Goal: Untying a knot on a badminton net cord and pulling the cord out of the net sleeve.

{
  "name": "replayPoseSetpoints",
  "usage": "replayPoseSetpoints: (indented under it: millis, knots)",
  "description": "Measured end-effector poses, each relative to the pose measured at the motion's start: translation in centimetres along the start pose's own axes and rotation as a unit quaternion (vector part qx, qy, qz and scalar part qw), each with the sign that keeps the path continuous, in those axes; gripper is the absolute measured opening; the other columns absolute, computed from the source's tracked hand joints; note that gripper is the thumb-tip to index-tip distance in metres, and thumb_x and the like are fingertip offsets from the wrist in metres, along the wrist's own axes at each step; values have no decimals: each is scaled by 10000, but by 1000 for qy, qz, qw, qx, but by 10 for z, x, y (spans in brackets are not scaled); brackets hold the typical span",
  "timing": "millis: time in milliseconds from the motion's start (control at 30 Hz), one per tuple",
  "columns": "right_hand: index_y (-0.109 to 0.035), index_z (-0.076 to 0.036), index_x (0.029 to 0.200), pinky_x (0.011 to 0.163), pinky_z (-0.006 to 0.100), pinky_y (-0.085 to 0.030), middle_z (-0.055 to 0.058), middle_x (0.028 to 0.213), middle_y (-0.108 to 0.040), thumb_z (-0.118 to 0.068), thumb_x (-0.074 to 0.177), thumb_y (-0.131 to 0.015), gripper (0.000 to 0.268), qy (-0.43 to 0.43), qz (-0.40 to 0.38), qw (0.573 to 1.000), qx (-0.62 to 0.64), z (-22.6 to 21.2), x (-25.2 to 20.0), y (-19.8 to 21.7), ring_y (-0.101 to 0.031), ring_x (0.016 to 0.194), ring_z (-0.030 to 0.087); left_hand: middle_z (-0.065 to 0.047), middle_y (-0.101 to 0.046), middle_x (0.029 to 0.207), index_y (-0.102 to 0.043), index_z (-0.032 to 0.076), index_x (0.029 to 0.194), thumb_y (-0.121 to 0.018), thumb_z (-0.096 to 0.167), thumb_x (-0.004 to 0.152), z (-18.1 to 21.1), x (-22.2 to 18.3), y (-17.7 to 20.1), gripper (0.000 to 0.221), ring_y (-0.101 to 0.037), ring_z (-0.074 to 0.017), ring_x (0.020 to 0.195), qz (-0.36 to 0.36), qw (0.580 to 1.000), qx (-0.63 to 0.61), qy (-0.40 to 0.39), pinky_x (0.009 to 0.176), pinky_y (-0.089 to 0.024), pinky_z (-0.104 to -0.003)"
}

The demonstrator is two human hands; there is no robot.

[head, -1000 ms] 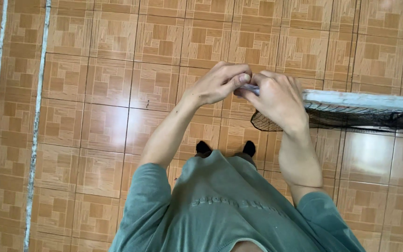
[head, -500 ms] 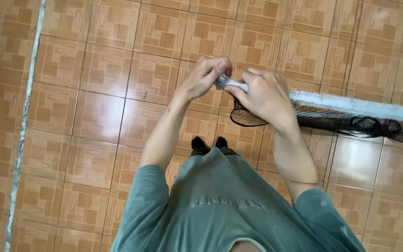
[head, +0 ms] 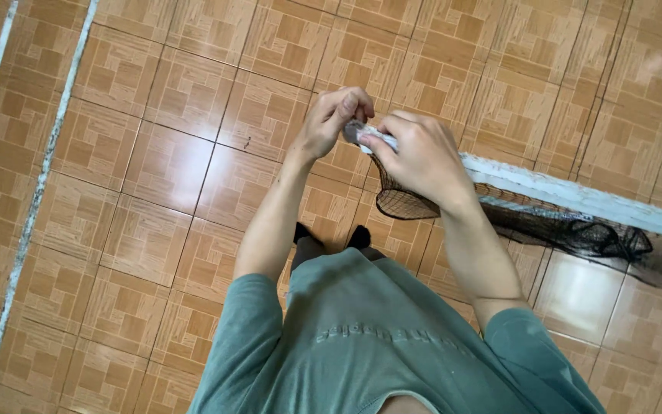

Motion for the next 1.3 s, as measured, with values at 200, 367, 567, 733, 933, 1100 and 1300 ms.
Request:
replayPoseSetpoints:
  millis: [200, 367, 567, 733, 933, 1100, 1300]
  knots:
    - [-732, -2, 972, 705, 416, -530, 136, 859, -689, -241, 1047, -632, 269, -7, -11, 1000, -25, -9, -6, 2, -709, 774, 311, -98, -637, 680, -685, 116, 884, -391, 445, 1087, -4, -11, 33, 485, -572, -256, 639, -13, 999, 30, -4, 666, -472, -370]
    - [-729, -1, 975, 714, 434, -540, 147, 876, -704, -243, 1025, -658, 258, -35, -19, 999, -31, -15, 10, -6, -714, 792, 329, -111, -614, 677, -679, 122, 887, -439, 377, 1077, 4, -12, 51, 398, -531, -210, 635, -22, 999, 25, -2, 643, -461, -357]
    - [-731, 8, 1018, 753, 426, -545, 154, 899, -706, -259, 1044, -637, 284, -60, -25, 997, -39, -47, 42, -12, -710, 809, 321, -110, -566, 661, -662, 119, 932, -496, 349, 1067, 17, -12, 82, 314, -515, -201, 630, -52, 998, 43, 10, 612, -454, -353]
    - [-729, -12, 1014, 812, 406, -565, 118, 915, -714, -259, 1056, -619, 274, -82, -58, 994, -49, -68, 77, -37, -709, 806, 288, -210, -609, 713, -682, 51, 973, -535, 263, 1053, 32, -12, 112, 270, -602, -387, 641, -103, 989, 96, -44, 623, -495, -457]
    - [-723, 10, 1059, 858, 441, -555, 129, 946, -706, -205, 1049, -618, 240, -112, -59, 991, -44, -81, 89, -55, -712, 859, 311, -241, -621, 808, -643, 2, 958, -403, 264, 1098, 47, -14, 122, 382, -619, -449, 770, -165, 977, 85, -110, 747, -513, -509]
    - [-709, -62, 986, 789, 482, -563, 61, 884, -674, -211, 979, -650, 160, -85, -12, 992, -89, -61, 94, -82, -705, 877, 309, -193, -629, 1022, -698, 55, 969, -291, 558, 1080, 4, -29, 131, 657, -602, -410, 1078, -270, 951, 149, 15, 1140, -281, -630]
    - [-748, -1, 1078, 911, 483, -552, 104, 918, -714, -203, 1016, -616, 249, -107, -40, 990, -82, -107, 96, -61, -715, 911, 308, -227, -707, 936, -717, 23, 989, -193, 594, 1071, 7, -33, 135, 780, -665, -391, 934, -246, 965, 92, 24, 1028, -427, -587]
Point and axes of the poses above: each hand's wrist, its own x-axis towards the middle knuckle, its own y-axis out of the back of the hand, z = x × y, the point moved 3 cm from there along x, towards the middle knuckle
